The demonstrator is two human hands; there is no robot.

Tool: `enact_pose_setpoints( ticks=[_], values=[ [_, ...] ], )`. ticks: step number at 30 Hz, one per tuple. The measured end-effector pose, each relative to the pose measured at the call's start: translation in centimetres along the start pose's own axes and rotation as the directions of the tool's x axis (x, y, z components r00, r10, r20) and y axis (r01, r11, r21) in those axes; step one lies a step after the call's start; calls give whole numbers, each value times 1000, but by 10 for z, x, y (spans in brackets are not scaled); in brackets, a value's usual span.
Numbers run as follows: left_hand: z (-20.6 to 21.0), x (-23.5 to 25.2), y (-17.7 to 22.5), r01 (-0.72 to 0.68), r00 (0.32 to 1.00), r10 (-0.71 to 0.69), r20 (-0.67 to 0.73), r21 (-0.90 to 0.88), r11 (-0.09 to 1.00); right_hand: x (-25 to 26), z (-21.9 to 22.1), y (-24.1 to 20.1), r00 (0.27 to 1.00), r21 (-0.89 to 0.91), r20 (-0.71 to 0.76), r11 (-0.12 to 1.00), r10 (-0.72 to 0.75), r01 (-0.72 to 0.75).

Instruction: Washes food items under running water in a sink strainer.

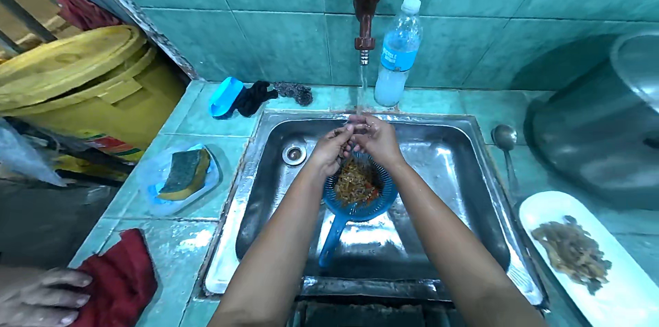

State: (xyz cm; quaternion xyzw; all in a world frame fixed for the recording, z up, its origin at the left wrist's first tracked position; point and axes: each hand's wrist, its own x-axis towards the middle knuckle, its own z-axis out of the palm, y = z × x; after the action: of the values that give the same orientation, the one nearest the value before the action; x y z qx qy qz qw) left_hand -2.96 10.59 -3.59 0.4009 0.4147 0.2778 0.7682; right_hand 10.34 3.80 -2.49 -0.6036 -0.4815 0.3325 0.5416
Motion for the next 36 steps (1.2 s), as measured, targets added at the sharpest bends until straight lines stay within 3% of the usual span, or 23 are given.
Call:
enact_pose_setpoints(
  ticks=[3, 5, 7, 9, 11, 15, 19, 21, 23, 25, 27, 29, 31, 36],
  values=[
    [6, 6, 6, 54, 998, -51, 42, -74, 996, -11, -12, 12, 992, 77, -124, 997, 8, 1],
    [10, 12, 7, 112, 990, -95, 108, -171, 979, -19, -18, 26, 992, -78, -107, 994, 69, -78],
    [14, 15, 7, 163, 972, -117, 202, -230, 960, -27, -17, 40, 985, -383, 100, 919, 139, -91],
    [21, 15, 7, 182, 959, -115, 258, -252, 950, -36, -4, 44, 910, -664, 304, 747, 283, -11],
    [28, 15, 7, 172, 955, -92, 282, -272, 947, -48, 15, 40, 841, -809, 341, 587, 420, 35],
    [33, 15, 13, 125, 954, -30, 299, -306, 944, -55, 33, 37, 805, -875, 314, 483, 503, 39],
    [29, 13, 22, 37, 941, 75, 329, -321, 946, -52, 32, 41, 787, -870, 365, 483, 497, 99],
    [26, 9, 28, 15, 939, 91, 332, -303, 953, -44, 22, 50, 781, -827, 400, 557, 480, 81],
    [22, 5, 33, 3, 949, 54, 310, -181, 983, -34, 6, 59, 806, -696, 435, 717, 401, 19],
    [16, 4, 32, 2, 961, 12, 275, -50, 999, -24, -8, 64, 863, -460, 416, 885, 288, -73],
    [11, 2, 30, -3, 976, 1, 217, 10, 1000, -17, -15, 56, 907, -184, 342, 964, 247, -193],
    [7, -1, 28, -36, 989, 35, 141, 4, 999, -12, -15, 41, 930, 80, 257, 953, 262, -291],
    [3, -5, 25, -90, 995, 90, 46, 4, 996, -3, -10, 31, 942, 235, 189, 919, 277, -318],
    [-8, -6, 13, -97, 994, 97, -46, 15, 995, 11, 8, 11, 940, 382, 118, 859, 319, -340]
  ],
)
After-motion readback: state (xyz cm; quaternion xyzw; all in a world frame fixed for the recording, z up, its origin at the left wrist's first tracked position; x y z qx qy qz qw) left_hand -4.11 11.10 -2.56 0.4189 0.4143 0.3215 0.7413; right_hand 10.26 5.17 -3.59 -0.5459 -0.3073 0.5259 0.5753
